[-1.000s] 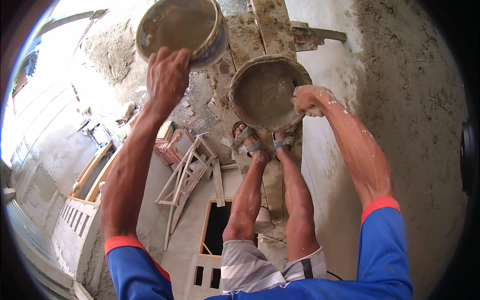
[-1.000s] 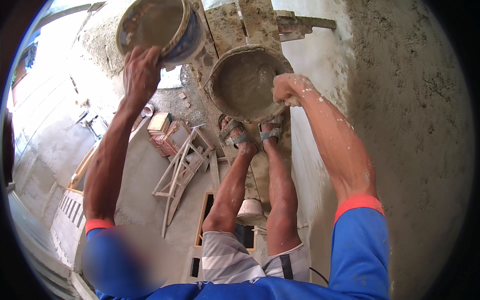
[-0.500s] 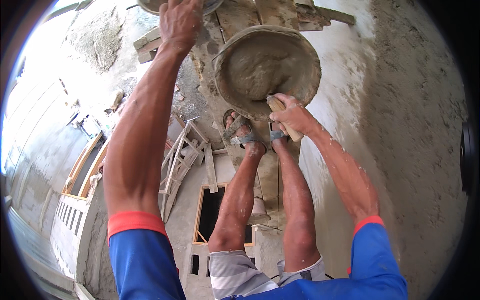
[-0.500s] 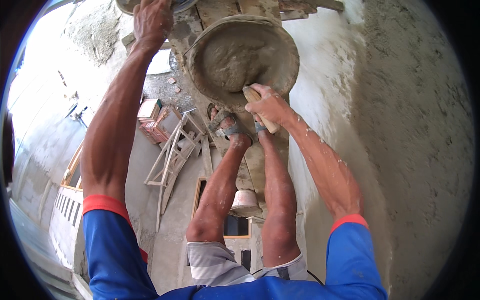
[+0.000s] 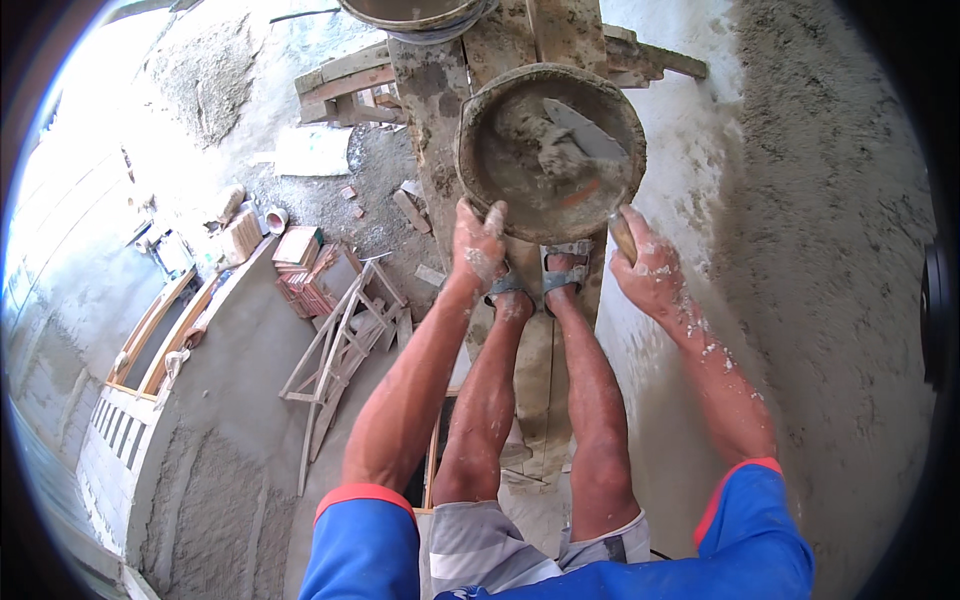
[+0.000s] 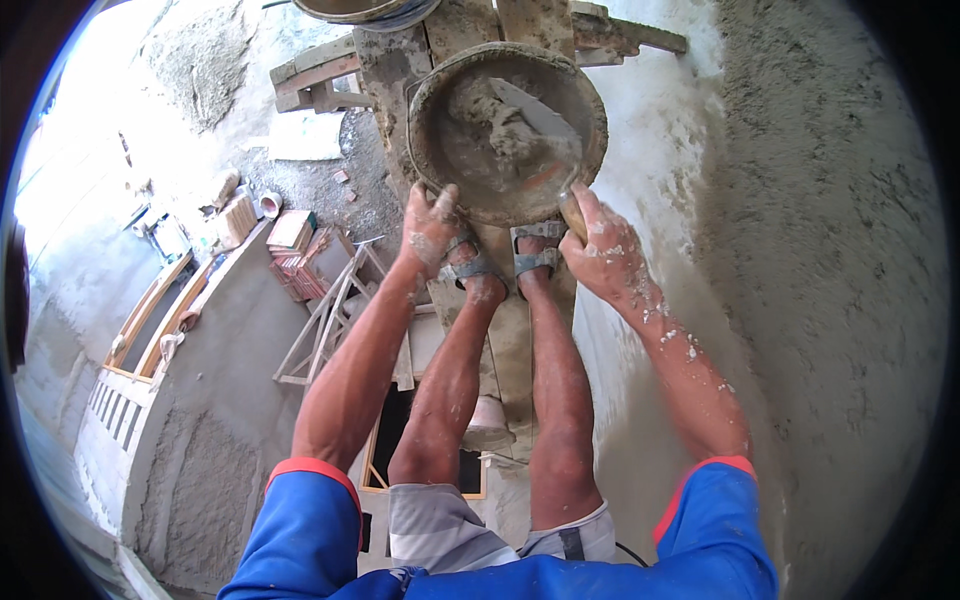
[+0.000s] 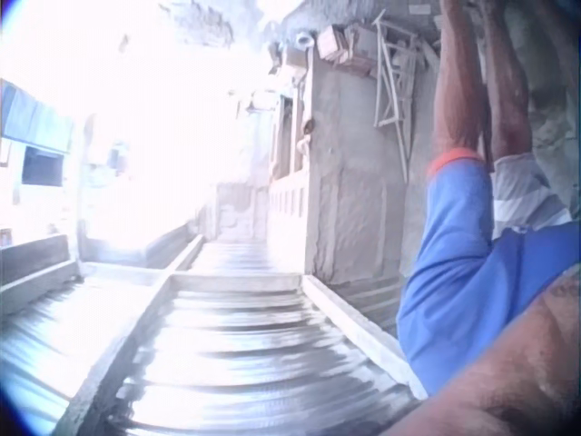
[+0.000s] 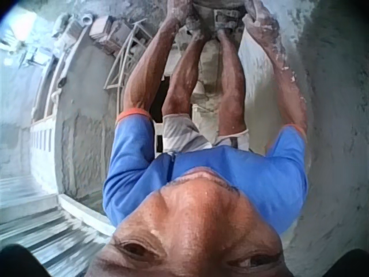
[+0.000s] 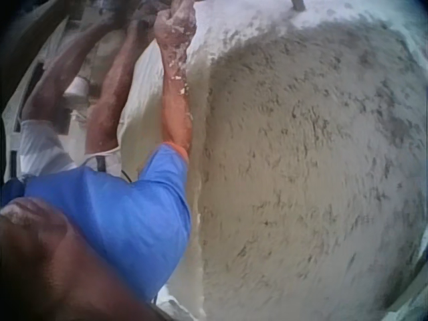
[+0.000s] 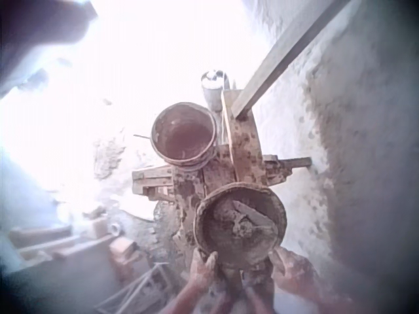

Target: The person applies plaster to a wall using a trowel. They take wet plaster from a bucket and spread it onto the rough wall surface with the tool.

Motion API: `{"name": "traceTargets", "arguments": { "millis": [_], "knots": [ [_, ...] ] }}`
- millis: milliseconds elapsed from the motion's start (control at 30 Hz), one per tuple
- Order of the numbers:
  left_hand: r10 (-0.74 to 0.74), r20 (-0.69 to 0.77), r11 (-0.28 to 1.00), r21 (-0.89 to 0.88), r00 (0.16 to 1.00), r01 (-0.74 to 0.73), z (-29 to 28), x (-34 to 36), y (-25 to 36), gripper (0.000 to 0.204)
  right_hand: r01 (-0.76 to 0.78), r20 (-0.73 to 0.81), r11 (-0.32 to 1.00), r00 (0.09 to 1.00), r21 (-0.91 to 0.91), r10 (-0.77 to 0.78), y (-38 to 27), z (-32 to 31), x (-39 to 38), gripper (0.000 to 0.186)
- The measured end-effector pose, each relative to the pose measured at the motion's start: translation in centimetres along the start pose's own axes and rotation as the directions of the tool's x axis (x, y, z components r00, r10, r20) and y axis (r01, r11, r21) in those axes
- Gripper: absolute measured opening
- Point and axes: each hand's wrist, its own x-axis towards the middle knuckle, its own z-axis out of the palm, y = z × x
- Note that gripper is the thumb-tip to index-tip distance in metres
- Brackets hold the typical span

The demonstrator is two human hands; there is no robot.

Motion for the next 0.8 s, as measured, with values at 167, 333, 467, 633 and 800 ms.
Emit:
{"name": "traceTargets", "arguments": {
  "millis": [167,333,467,633,800],
  "knots": [
    [0.076,-0.008,0.980,-0.183,0.997,-0.077,2.5,0.2,-1.8,0.045,0.007,0.203,0.945,0.977,-0.326,0.063,-0.9,0.4,3.7,0.038],
    [0.099,0.033,0.992,-0.080,0.995,-0.096,1.3,1.3,-3.2,0.040,0.081,0.316,0.831,0.941,-0.551,0.118,-1.8,4.8,4.4,0.027],
    [0.047,0.090,0.959,-0.283,0.995,-0.019,1.1,1.2,-2.6,0.041,0.277,0.499,0.810,0.867,-0.517,0.022,-4.4,0.3,4.3,0.013],
    [-0.019,0.115,0.950,-0.309,0.993,0.054,-0.1,0.3,-1.9,0.048,0.444,0.482,0.779,0.850,-0.443,-0.210,-4.8,-4.7,1.7,0.011],
    [0.074,0.226,0.966,-0.257,0.971,-0.013,0.1,0.1,-0.6,0.048,0.469,0.285,0.419,0.856,-0.777,-0.430,-2.3,-3.8,7.1,0.009]
  ]
}}
